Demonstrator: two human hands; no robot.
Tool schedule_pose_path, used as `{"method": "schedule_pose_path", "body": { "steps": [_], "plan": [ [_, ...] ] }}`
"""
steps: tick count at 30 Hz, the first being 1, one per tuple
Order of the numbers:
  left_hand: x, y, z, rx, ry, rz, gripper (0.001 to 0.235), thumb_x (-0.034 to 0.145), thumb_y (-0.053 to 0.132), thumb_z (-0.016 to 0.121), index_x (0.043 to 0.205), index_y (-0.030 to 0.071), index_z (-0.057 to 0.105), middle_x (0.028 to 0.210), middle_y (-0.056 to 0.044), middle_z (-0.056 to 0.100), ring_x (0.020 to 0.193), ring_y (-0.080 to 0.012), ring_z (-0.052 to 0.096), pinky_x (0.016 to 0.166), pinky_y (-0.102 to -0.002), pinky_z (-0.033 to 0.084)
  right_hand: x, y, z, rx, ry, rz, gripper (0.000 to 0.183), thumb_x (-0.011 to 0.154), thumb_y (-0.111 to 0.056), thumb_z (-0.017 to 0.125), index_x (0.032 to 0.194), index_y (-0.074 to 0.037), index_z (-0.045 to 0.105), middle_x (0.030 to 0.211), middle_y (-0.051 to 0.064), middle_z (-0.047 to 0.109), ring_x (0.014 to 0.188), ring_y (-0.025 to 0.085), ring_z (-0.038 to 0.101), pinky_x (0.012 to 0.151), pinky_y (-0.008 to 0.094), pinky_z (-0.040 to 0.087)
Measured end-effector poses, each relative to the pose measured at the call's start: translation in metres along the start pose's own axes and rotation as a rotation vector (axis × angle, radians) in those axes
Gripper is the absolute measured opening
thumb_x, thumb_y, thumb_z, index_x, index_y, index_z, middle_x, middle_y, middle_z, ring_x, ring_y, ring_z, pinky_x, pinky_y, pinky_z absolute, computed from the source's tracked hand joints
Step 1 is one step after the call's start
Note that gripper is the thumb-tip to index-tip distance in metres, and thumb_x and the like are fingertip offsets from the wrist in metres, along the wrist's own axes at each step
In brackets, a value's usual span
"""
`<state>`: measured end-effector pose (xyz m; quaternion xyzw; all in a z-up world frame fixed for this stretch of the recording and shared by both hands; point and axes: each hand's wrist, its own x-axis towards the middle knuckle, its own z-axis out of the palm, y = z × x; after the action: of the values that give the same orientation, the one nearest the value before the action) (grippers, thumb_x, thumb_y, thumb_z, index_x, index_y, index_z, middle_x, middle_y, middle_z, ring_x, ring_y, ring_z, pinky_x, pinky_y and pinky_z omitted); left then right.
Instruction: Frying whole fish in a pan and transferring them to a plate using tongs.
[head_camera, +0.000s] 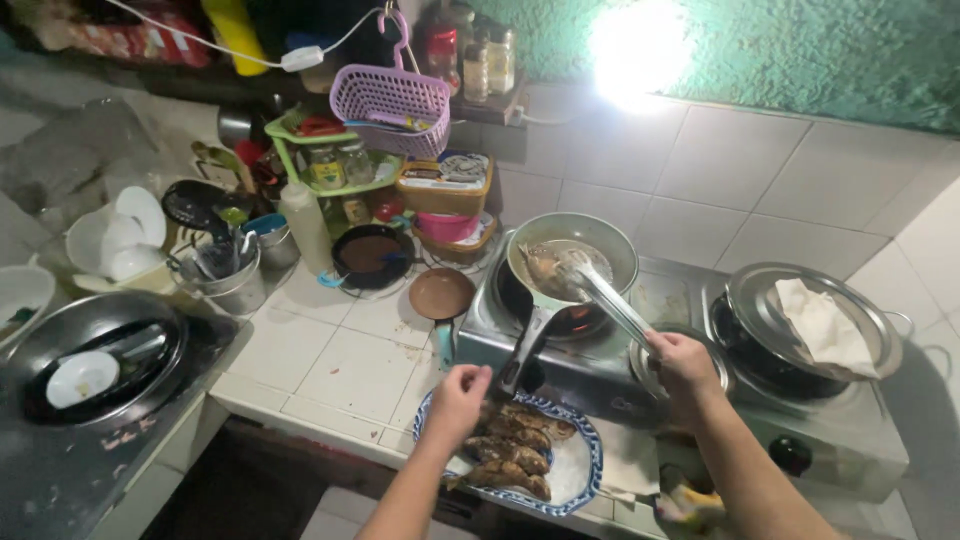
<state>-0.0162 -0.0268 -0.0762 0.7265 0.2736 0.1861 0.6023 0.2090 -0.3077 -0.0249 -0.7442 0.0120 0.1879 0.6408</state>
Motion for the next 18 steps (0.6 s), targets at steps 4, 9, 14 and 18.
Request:
{"method": "schedule_pose_path", "body": {
  "steps": [4, 9, 14, 18],
  "plan": [
    [0.038, -0.016, 0.033, -0.558, -0.492, -0.256, 0.054, 0.107, 0.054, 0.054, 0.085, 0.005, 0.063, 0.064, -0.01, 0.061, 0.044, -0.0152, 0.053, 0.038, -0.027, 0.042, -0.011, 0.023, -0.006, 0.044, 0.06, -0.093, 0.032, 0.097, -0.034, 0.068, 0.1, -0.003, 0.075, 0.066, -0.001, 0.054, 0.051, 0.01, 0.04, 0.046, 0.029, 0.028],
    [0.038, 0.006, 0.038, -0.491, -0.577, -0.508, 0.019, 0.102, 0.034, 0.057, 0.098, 0.015, 0.059, 0.065, 0.003, 0.056, 0.045, -0.0074, 0.045, 0.037, -0.023, 0.031, -0.049, 0.019, -0.016, -0.424, 0.211, -0.3, 0.04, 0.098, -0.037, 0.065, 0.091, 0.001, 0.076, 0.066, 0.009, 0.065, 0.06, 0.017, 0.06, 0.058, 0.032, 0.047],
    [0.036, -0.026, 0.05, -0.398, -0.465, -0.347, 0.02, 0.103, 0.03, 0.058, 0.098, 0.01, 0.057, 0.066, -0.001, 0.058, 0.047, -0.0109, 0.048, 0.04, -0.026, 0.037, -0.08, -0.005, 0.0, -0.273, 0.199, -0.204, 0.037, 0.096, -0.037, 0.066, 0.097, -0.001, 0.077, 0.067, 0.007, 0.064, 0.061, 0.017, 0.057, 0.056, 0.032, 0.045],
    [0.032, -0.014, 0.048, -0.336, -0.427, -0.258, 0.024, 0.104, 0.032, 0.057, 0.099, 0.009, 0.059, 0.068, 0.0, 0.058, 0.05, -0.0107, 0.051, 0.044, -0.026, 0.042, -0.066, -0.009, 0.007, -0.259, 0.194, -0.175, 0.036, 0.094, -0.037, 0.067, 0.102, -0.003, 0.077, 0.07, 0.005, 0.066, 0.062, 0.014, 0.058, 0.057, 0.03, 0.047]
  ]
}}
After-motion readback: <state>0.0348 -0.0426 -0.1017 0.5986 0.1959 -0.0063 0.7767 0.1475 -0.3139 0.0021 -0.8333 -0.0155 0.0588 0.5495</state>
